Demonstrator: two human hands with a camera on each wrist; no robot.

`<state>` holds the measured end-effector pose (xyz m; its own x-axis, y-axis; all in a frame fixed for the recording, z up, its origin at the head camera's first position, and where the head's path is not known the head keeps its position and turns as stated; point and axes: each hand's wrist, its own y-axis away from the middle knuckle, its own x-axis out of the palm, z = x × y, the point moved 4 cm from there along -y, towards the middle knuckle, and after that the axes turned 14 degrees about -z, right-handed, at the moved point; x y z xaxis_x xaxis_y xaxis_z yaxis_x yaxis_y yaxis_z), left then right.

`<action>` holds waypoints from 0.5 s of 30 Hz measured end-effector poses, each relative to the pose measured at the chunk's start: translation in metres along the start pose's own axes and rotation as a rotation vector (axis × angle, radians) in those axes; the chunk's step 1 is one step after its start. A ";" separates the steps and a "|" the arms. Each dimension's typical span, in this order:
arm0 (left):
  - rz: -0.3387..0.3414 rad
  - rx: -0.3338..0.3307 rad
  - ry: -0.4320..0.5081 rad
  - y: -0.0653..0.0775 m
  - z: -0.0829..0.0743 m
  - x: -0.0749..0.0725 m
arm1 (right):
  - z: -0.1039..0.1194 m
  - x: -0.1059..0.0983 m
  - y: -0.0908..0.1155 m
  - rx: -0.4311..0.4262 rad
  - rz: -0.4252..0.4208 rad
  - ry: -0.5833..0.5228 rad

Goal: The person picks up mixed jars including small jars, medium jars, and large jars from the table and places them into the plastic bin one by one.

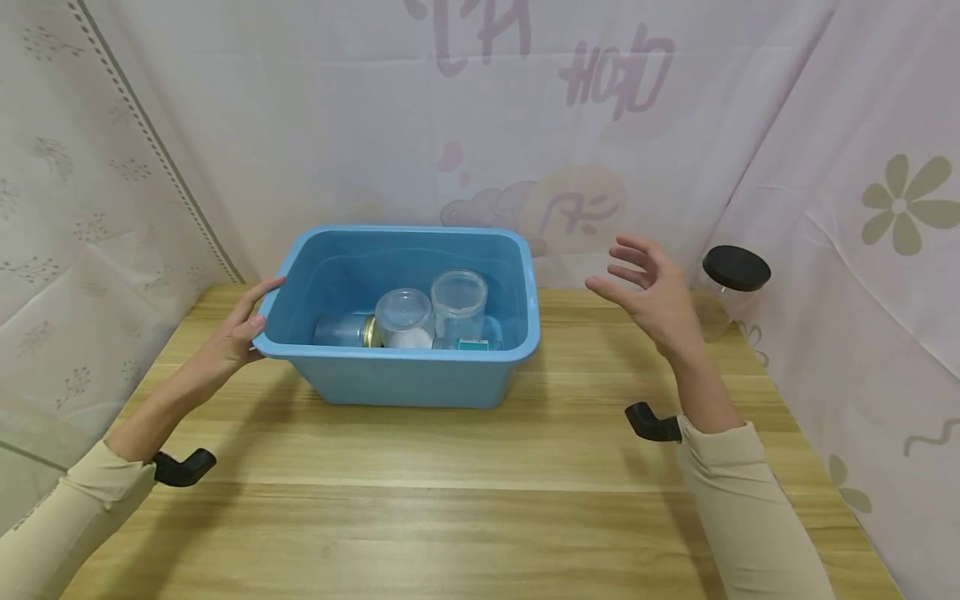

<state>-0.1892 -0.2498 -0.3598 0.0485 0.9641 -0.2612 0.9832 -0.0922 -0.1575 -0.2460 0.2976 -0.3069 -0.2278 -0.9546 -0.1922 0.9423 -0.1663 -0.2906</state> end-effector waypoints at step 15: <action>0.007 0.002 0.025 0.000 0.001 0.001 | -0.023 -0.043 0.001 0.100 -0.140 0.006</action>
<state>-0.1898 -0.2493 -0.3609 0.0596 0.9693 -0.2384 0.9825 -0.0992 -0.1577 -0.2405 0.3445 -0.3206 -0.3597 -0.9190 -0.1616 0.9208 -0.3216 -0.2207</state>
